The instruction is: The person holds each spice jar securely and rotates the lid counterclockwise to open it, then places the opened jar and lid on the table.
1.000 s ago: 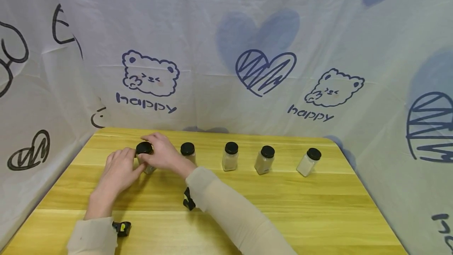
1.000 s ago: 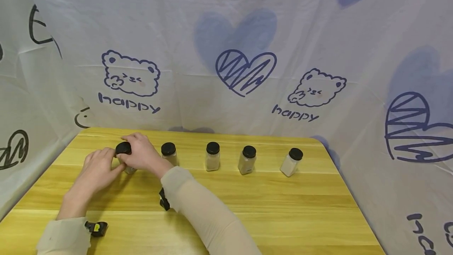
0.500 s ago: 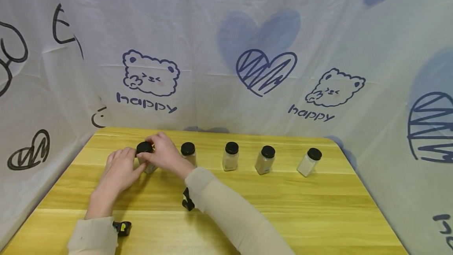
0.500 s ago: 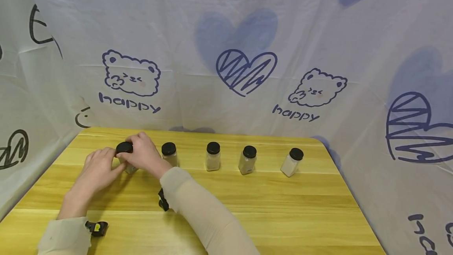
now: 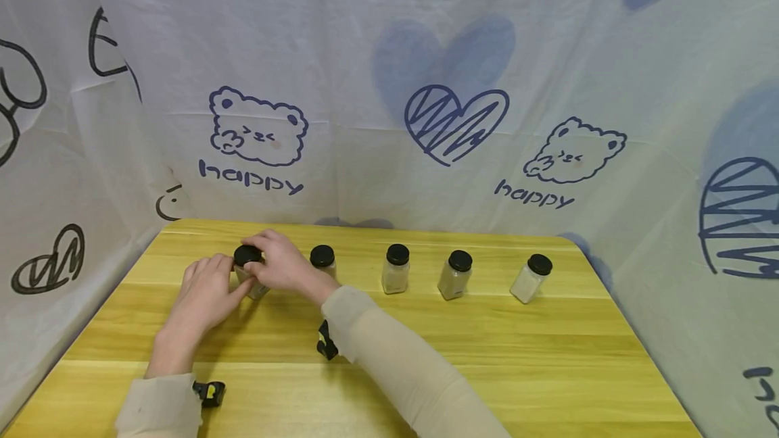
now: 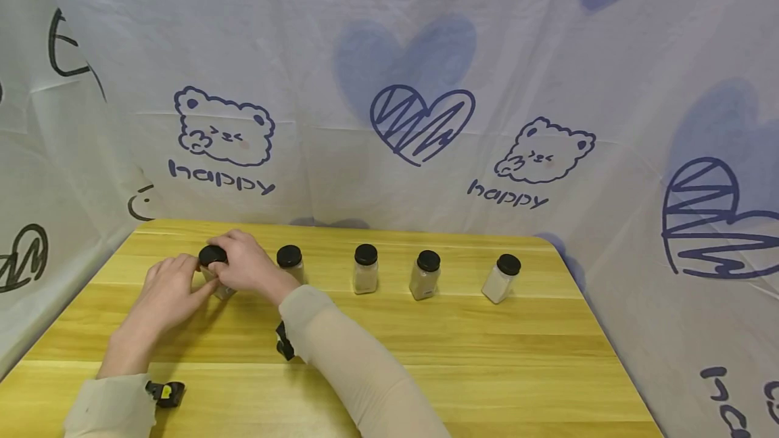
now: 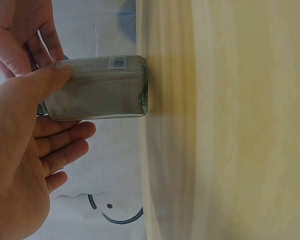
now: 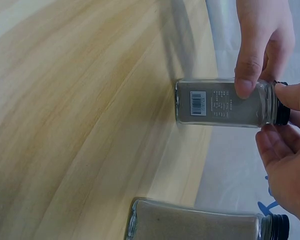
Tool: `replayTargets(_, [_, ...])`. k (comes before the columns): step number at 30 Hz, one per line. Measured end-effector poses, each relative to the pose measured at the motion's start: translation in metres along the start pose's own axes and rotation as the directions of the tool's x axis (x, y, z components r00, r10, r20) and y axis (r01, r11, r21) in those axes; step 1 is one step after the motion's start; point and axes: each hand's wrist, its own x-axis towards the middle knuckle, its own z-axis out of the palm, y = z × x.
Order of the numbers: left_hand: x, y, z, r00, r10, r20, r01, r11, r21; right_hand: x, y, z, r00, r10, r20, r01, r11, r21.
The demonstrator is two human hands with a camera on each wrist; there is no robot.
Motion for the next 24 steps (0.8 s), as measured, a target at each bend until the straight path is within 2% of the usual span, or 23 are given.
replayTargets(6, [0.0,-0.001,0.0002,1.0,-0.002,0.0,0.002,1.0,-0.001,0.0011,0.0011,0.0,1.0,-0.02,0.016,0.02,1.0,0.002])
replayTargets(11, [-0.0003,-0.0014,-0.0001,1.0,-0.002,0.012,0.002,1.0,0.001,0.0006,-0.0013,0.0017,0.999,0.047,-0.019,-0.047,0.999,0.017])
replayTargets(17, [0.0002,-0.0011,-0.0002,1.0,-0.007,0.016,0.007,1.0,0.001,0.001,-0.0057,0.0036,0.987,0.138,-0.082,-0.135,0.99,0.036])
replayTargets(21, [0.0002,-0.0011,-0.0001,1.0,-0.008,0.015,0.008,1.0,0.001,0.0016,-0.0057,0.0051,0.984,0.152,-0.095,-0.148,0.988,0.046])
replayTargets(24, [-0.0002,-0.0016,0.0,1.0,-0.008,0.014,0.008,1.0,0.003,0.0015,-0.0054,0.0054,0.987,0.133,-0.09,-0.131,0.991,0.036])
